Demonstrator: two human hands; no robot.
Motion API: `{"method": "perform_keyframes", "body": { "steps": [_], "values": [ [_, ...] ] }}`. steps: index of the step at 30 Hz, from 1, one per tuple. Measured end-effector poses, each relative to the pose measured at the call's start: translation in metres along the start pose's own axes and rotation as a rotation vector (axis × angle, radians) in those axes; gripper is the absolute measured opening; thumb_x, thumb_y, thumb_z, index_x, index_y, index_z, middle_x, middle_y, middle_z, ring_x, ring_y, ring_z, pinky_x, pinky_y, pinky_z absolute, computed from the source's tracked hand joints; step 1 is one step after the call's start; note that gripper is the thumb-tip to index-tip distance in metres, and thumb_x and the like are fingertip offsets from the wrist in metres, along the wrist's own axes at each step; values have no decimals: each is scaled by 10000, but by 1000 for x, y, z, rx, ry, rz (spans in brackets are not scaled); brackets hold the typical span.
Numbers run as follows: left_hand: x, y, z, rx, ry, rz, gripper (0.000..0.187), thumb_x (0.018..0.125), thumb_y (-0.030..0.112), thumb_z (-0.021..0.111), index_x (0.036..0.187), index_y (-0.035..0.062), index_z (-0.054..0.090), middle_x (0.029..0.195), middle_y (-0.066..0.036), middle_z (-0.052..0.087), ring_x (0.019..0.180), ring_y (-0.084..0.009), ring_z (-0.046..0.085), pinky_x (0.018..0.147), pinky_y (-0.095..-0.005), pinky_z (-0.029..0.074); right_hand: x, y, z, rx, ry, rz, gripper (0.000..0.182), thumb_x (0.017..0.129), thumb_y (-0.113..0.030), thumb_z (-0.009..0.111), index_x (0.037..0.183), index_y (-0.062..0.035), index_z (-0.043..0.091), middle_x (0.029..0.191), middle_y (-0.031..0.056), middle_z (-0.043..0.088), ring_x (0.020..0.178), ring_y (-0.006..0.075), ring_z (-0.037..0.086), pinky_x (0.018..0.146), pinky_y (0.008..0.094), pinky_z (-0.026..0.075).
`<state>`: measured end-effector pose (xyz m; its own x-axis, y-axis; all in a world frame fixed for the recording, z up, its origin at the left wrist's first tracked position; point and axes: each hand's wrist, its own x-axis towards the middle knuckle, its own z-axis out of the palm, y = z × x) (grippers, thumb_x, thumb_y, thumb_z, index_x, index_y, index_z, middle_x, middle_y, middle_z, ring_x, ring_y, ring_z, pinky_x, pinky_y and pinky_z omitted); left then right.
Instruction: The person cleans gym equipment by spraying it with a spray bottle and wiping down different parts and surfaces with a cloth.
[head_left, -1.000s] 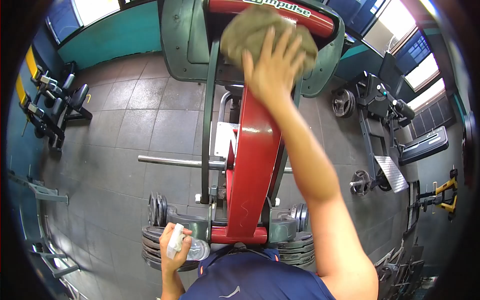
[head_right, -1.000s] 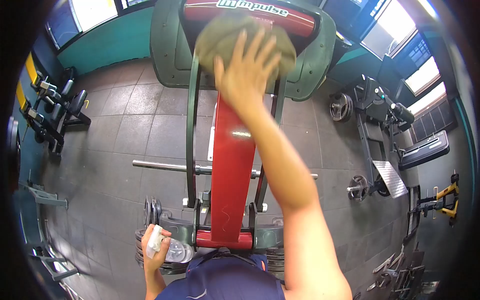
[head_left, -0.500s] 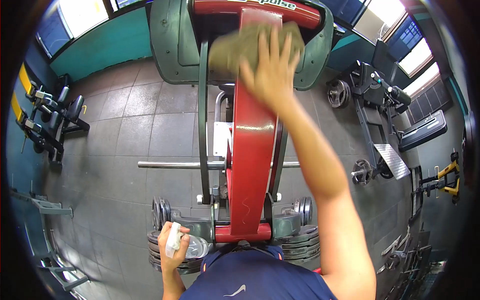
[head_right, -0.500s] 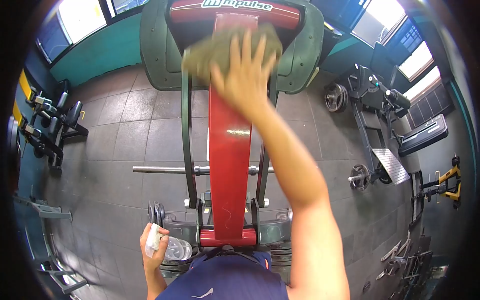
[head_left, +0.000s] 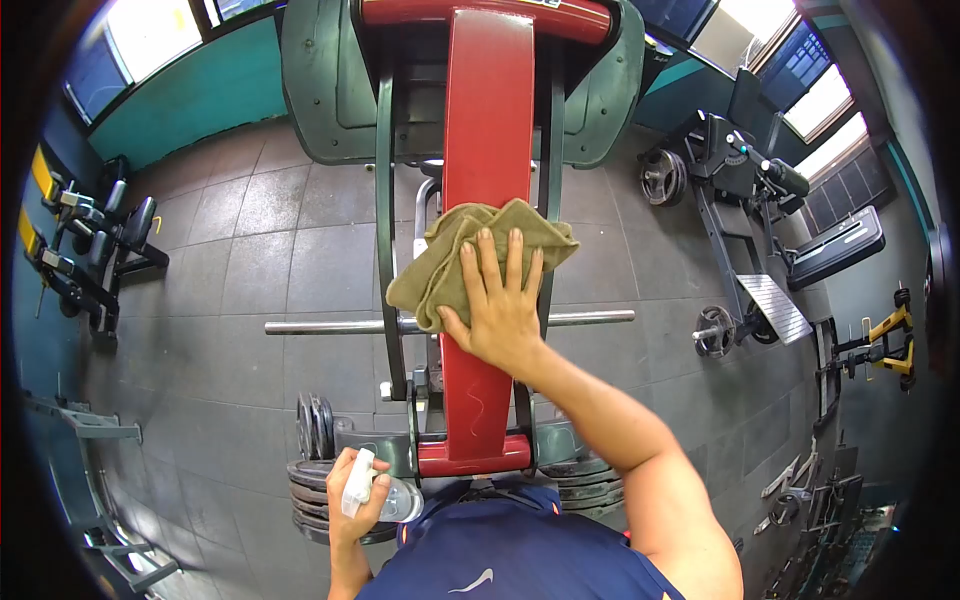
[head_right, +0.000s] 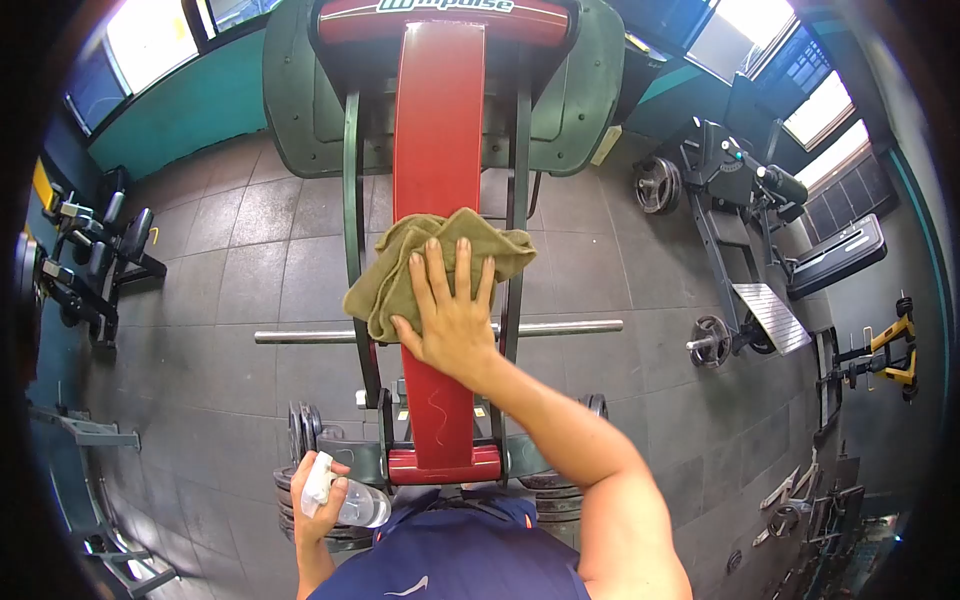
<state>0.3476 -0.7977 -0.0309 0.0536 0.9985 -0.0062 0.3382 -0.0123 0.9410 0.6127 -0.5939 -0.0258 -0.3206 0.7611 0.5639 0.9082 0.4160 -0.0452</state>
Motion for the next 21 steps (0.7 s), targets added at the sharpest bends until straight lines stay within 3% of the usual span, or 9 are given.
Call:
{"method": "perform_keyframes", "body": {
  "steps": [3,6,11,13,14,17,18,21],
  "values": [
    [5,0,-2,15,-9,24,159,769,69,703,900,-20,705,808,-110,574,727,-225,569,659,-335,453,49,34,-4,18,60,-88,797,844,-462,629,1459,7,437,1583,242,302,1438,551,229,1116,739,155],
    [10,7,-3,19,-15,25,156,775,68,707,903,-21,707,815,-107,582,724,-217,569,653,-331,456,161,68,0,-85,338,73,792,887,-473,602,1465,33,409,1564,254,326,1392,550,294,1105,693,241],
    [9,13,-10,36,3,26,136,783,78,688,886,-11,690,839,-74,568,725,-166,549,642,-303,434,241,124,-11,-170,241,-242,771,929,-551,514,1488,-28,426,1565,231,336,1397,542,305,1105,679,290],
    [5,17,-14,50,21,74,136,780,50,695,897,-18,700,826,-95,586,718,-198,571,633,-316,461,248,121,-9,23,320,-1,813,914,-514,562,1516,-4,365,1588,232,301,1448,523,226,1134,671,255],
    [-1,20,-16,45,31,57,140,777,42,692,903,-20,699,846,-101,593,716,-198,576,631,-308,461,245,115,-7,118,349,119,840,906,-495,585,1530,8,334,1600,233,284,1473,514,187,1149,667,237],
    [-20,15,-20,60,28,82,137,776,21,691,905,-24,699,853,-107,599,713,-199,594,637,-310,477,212,84,7,26,483,248,754,938,-555,500,1496,-52,431,1572,236,325,1396,564,290,1078,685,323],
    [-25,14,-20,66,6,79,135,783,50,694,897,-22,691,846,-105,593,718,-200,583,644,-310,466,183,71,11,-141,398,253,748,938,-527,523,1503,-47,421,1585,238,302,1399,582,269,1048,696,342],
    [-38,14,-17,49,-79,95,148,801,96,705,891,-19,680,832,-107,587,729,-221,577,663,-326,462,48,9,10,-107,207,124,780,885,-485,611,1510,-58,422,1598,250,279,1447,573,188,1070,756,225]
  ]
}}
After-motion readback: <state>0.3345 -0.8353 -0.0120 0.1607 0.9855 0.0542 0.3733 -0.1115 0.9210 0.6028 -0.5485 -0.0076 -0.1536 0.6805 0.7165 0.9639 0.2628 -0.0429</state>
